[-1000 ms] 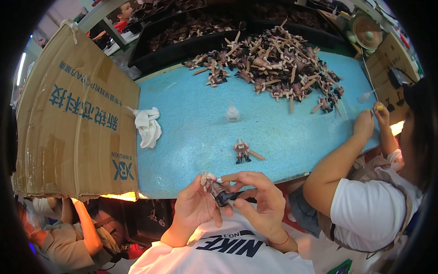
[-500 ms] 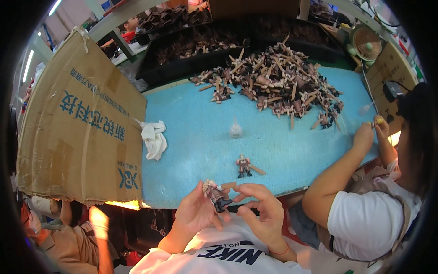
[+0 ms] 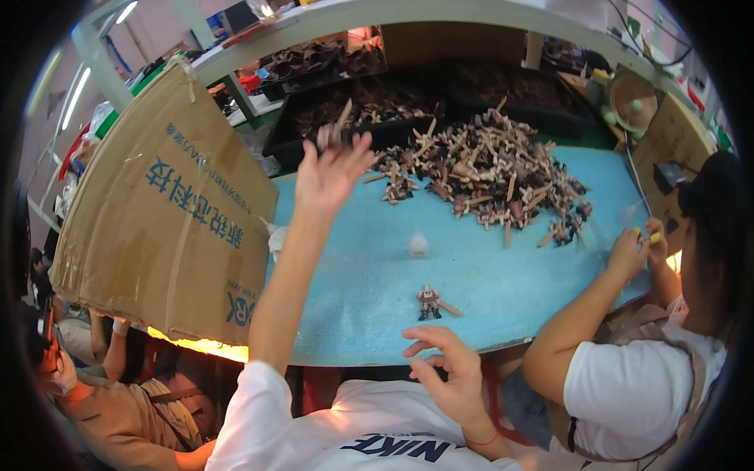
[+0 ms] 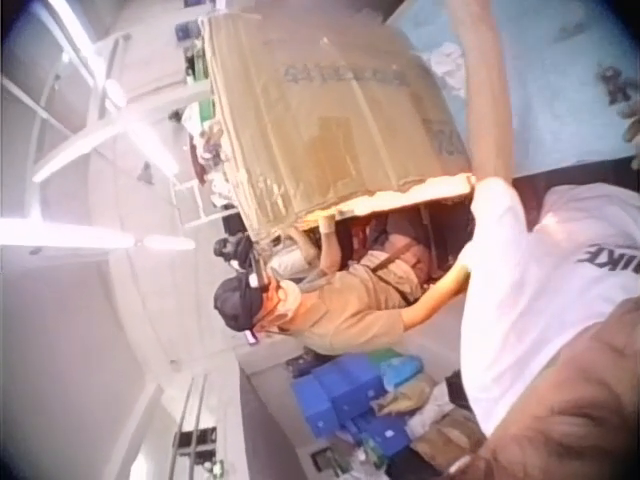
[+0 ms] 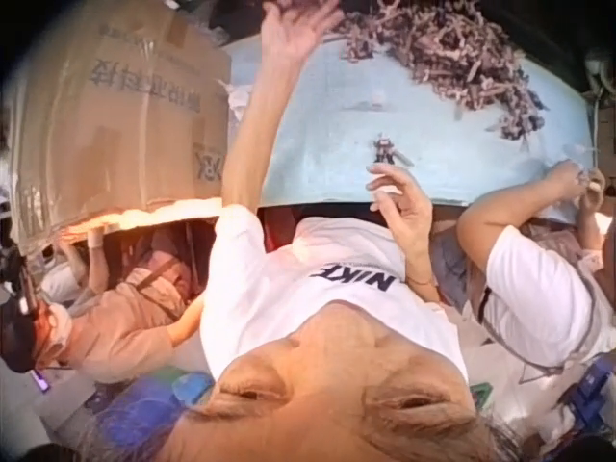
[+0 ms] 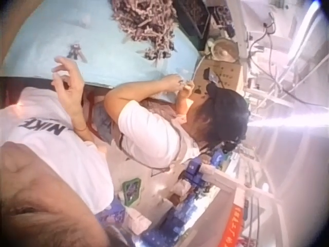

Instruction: The person assembles toy figurines by applying glue from a bottle onto miniature parts and attaching the pieces together by hand, periodically wiping the glue nozzle with a cloth and reaching into a box to retrieve parts.

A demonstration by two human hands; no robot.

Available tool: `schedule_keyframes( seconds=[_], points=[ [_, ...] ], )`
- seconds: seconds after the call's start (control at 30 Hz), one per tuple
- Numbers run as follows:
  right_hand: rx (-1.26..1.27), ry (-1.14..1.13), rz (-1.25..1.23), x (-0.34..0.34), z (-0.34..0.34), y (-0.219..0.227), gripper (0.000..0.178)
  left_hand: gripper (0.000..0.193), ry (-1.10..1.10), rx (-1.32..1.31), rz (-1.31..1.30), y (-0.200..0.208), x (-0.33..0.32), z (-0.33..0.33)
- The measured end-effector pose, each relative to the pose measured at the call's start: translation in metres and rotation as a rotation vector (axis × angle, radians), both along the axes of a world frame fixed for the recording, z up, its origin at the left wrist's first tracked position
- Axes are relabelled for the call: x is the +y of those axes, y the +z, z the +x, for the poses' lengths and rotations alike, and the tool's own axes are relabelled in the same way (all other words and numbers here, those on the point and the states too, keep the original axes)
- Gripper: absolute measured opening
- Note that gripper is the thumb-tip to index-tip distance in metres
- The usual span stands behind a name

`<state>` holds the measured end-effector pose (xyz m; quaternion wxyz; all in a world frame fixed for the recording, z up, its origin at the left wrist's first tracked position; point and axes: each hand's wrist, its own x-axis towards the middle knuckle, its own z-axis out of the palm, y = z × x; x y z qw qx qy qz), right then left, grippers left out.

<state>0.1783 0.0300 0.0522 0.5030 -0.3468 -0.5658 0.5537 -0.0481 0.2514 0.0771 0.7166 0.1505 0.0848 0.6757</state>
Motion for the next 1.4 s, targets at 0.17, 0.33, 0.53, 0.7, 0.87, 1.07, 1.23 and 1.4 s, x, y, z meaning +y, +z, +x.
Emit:
schedule_keyframes(
  seconds=[0.17,0.33,0.53,0.7,0.87,1.07,1.23,1.4],
  points=[
    [0.023,-0.102,-0.033,0.000,0.003,-0.005,0.039,0.052,0.019,0.381,-0.142,-0.040,0.007,0.028],
    [-0.091,-0.069,0.043,0.002,0.004,-0.006,0.039,0.037,-0.046,0.515,-0.286,-0.062,-0.078,0.025],
    [-0.156,-0.105,0.121,0.000,0.000,-0.006,0.035,0.033,0.051,0.664,-0.195,-0.056,-0.142,0.009],
    [-0.202,-0.280,0.201,0.012,0.007,-0.011,0.030,0.028,0.266,0.886,-0.224,-0.061,-0.170,-0.011],
    [-0.340,-0.366,0.244,0.014,0.006,-0.014,0.027,0.022,0.258,1.099,-0.154,-0.069,-0.187,-0.004],
    [-0.587,-0.309,0.291,0.021,0.000,-0.023,0.024,0.017,0.351,1.608,0.191,-0.073,-0.197,0.022],
    [-0.678,-0.275,0.285,0.028,-0.001,-0.029,0.023,0.017,0.278,1.639,0.178,-0.080,-0.199,0.031],
    [-0.697,-0.251,0.271,0.026,-0.003,-0.035,0.021,0.012,0.406,1.821,0.278,-0.077,-0.202,0.028]
  ],
)
